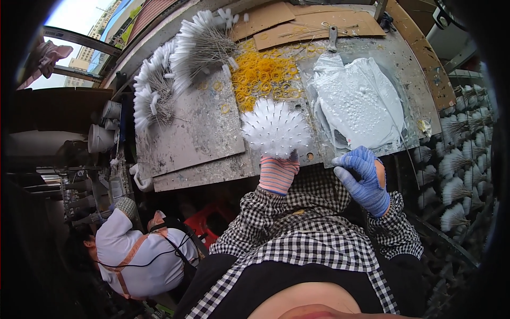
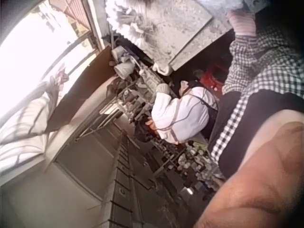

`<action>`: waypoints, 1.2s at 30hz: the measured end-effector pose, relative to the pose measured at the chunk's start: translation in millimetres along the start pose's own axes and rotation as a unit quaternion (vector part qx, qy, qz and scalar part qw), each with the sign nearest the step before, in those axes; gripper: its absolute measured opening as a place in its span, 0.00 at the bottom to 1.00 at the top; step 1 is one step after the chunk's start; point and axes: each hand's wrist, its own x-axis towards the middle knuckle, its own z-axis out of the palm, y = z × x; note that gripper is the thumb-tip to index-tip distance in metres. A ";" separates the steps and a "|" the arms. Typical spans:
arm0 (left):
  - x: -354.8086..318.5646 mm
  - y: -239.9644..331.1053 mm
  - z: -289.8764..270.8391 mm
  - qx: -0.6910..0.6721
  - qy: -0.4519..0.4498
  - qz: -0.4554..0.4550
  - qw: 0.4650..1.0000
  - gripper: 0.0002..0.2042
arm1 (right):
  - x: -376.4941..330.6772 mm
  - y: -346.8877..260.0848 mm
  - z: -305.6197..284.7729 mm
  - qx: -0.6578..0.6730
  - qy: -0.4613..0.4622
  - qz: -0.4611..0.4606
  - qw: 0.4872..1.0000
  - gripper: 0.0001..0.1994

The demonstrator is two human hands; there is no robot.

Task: Assembling bundles of white fibers into round brush heads and securing them with rubber bands.

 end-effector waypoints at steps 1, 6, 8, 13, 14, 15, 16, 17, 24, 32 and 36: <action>-4.2 -1.8 7.0 -0.003 0.031 0.006 1.000 0.14 | -1.0 0.6 0.2 0.000 -0.001 0.001 1.000 0.08; -8.3 1.7 5.4 -0.012 -0.039 -0.006 0.999 0.15 | -2.0 1.4 1.9 0.011 -0.023 0.007 1.000 0.07; -12.5 -2.3 16.2 0.056 0.061 0.050 0.995 0.17 | -3.4 3.5 1.8 0.009 -0.024 0.004 1.000 0.07; -6.7 16.8 25.5 0.087 -0.185 0.011 0.979 0.20 | -4.9 3.1 1.7 0.014 -0.023 0.005 1.000 0.07; -8.1 22.4 31.8 0.104 -0.379 -0.016 0.919 0.20 | -4.2 2.9 0.3 0.017 -0.019 -0.002 1.000 0.07; -12.4 27.6 37.8 0.102 -0.377 -0.018 0.920 0.20 | -3.0 2.8 -1.1 0.019 -0.016 -0.010 1.000 0.07; -24.7 28.1 57.8 0.137 -0.327 -0.038 0.934 0.20 | -2.8 4.1 -3.1 0.014 -0.015 -0.003 1.000 0.07; -30.8 30.6 68.2 0.172 -0.277 -0.054 0.944 0.21 | -1.4 5.2 -4.6 0.018 -0.012 -0.001 1.000 0.07; -14.3 38.1 76.3 0.326 -0.189 0.108 0.920 0.19 | 36.2 -6.5 -17.8 0.053 0.000 -0.043 0.998 0.09; -14.6 41.8 104.4 0.573 -0.270 0.084 0.770 0.45 | 77.9 17.1 3.9 0.036 -0.196 -0.162 0.966 0.08; -1.5 44.5 102.0 0.637 -0.272 0.100 0.714 0.45 | 76.1 21.6 10.4 -0.120 -0.278 -0.077 0.950 0.08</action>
